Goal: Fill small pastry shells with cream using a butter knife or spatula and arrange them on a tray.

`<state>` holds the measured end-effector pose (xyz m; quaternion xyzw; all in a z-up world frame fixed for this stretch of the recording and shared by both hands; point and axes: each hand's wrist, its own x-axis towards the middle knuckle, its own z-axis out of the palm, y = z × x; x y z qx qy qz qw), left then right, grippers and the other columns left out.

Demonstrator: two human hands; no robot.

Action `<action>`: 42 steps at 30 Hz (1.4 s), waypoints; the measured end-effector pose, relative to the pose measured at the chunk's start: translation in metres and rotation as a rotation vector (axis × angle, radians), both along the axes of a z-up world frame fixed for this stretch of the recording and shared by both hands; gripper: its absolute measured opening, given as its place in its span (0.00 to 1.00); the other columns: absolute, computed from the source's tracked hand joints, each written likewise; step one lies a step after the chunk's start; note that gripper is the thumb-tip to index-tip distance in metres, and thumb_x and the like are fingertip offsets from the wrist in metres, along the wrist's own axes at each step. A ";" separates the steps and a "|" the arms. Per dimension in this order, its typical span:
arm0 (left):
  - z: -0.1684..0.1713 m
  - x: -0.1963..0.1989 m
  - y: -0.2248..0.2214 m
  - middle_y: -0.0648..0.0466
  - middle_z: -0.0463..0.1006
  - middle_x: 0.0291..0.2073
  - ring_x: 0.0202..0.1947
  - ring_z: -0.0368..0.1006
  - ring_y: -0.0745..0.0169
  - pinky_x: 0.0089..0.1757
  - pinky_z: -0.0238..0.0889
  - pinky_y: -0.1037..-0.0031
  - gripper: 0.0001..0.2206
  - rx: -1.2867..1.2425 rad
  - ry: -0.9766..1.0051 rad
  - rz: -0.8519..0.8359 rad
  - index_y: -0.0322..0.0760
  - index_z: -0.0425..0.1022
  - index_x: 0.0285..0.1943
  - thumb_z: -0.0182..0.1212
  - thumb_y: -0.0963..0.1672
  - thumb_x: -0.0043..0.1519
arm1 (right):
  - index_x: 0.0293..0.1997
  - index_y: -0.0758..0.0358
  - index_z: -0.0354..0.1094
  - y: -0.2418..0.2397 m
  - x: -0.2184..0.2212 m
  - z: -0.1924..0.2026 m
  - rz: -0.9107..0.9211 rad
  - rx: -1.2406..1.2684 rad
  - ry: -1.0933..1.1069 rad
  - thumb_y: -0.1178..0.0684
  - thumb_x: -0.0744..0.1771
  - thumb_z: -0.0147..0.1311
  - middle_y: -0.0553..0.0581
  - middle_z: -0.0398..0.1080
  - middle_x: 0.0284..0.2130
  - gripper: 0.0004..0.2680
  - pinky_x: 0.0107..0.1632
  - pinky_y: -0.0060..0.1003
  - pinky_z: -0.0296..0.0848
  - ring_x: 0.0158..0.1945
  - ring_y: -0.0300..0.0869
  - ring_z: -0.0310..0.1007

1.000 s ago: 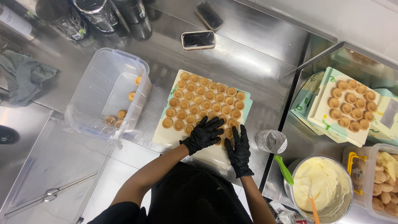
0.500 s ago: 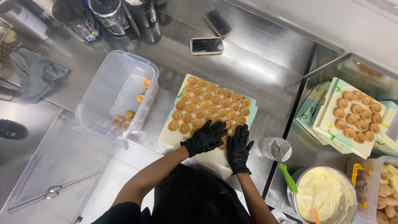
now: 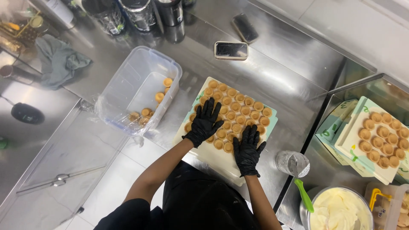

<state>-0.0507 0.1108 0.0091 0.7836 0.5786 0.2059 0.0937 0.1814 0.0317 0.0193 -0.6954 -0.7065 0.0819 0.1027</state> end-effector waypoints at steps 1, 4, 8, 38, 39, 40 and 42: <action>0.009 -0.004 0.001 0.37 0.43 0.78 0.77 0.42 0.35 0.66 0.39 0.40 0.37 0.017 -0.041 -0.008 0.42 0.46 0.81 0.54 0.56 0.66 | 0.79 0.56 0.40 0.001 0.003 -0.002 0.001 0.058 0.028 0.37 0.69 0.46 0.58 0.37 0.78 0.29 0.72 0.69 0.28 0.80 0.55 0.37; 0.087 -0.047 0.021 0.39 0.64 0.70 0.70 0.61 0.40 0.65 0.55 0.58 0.22 0.228 -0.324 0.101 0.38 0.64 0.73 0.54 0.48 0.70 | 0.79 0.57 0.44 -0.008 0.039 0.040 -0.105 0.192 0.101 0.41 0.70 0.48 0.59 0.46 0.77 0.27 0.73 0.66 0.36 0.78 0.52 0.46; 0.083 -0.187 0.044 0.43 0.78 0.39 0.40 0.74 0.41 0.42 0.67 0.54 0.06 0.319 -0.018 0.362 0.36 0.77 0.48 0.56 0.42 0.69 | 0.71 0.60 0.62 -0.049 0.116 0.131 -0.220 0.254 0.180 0.42 0.72 0.50 0.63 0.63 0.69 0.20 0.68 0.47 0.63 0.68 0.55 0.66; 0.165 0.002 0.015 0.54 0.83 0.37 0.39 0.75 0.65 0.45 0.70 0.75 0.12 -0.748 -1.142 -0.140 0.34 0.82 0.48 0.71 0.45 0.60 | 0.41 0.73 0.76 -0.113 0.216 0.100 -0.783 -0.636 0.956 0.47 0.70 0.52 0.58 0.78 0.26 0.14 0.23 0.30 0.63 0.19 0.36 0.65; 0.159 0.024 0.007 0.54 0.83 0.38 0.41 0.78 0.65 0.45 0.72 0.75 0.13 -0.914 -1.174 -0.136 0.33 0.81 0.49 0.70 0.45 0.59 | 0.45 0.69 0.76 -0.118 0.221 0.078 -0.830 -0.616 1.228 0.47 0.69 0.51 0.54 0.76 0.26 0.13 0.21 0.28 0.60 0.18 0.34 0.64; 0.153 0.047 -0.002 0.54 0.84 0.38 0.42 0.80 0.65 0.45 0.73 0.75 0.15 -1.082 -1.201 -0.130 0.32 0.81 0.50 0.70 0.45 0.58 | 0.50 0.65 0.76 -0.122 0.225 0.056 -0.866 -0.584 1.503 0.46 0.69 0.51 0.51 0.73 0.26 0.13 0.19 0.25 0.58 0.17 0.32 0.62; 0.122 0.078 -0.025 0.54 0.83 0.39 0.41 0.80 0.64 0.44 0.73 0.74 0.16 -1.178 -1.239 -0.173 0.29 0.80 0.51 0.69 0.46 0.59 | 0.55 0.67 0.74 -0.131 0.222 0.030 -0.812 -0.596 1.795 0.47 0.69 0.51 0.49 0.72 0.25 0.15 0.18 0.24 0.58 0.17 0.30 0.62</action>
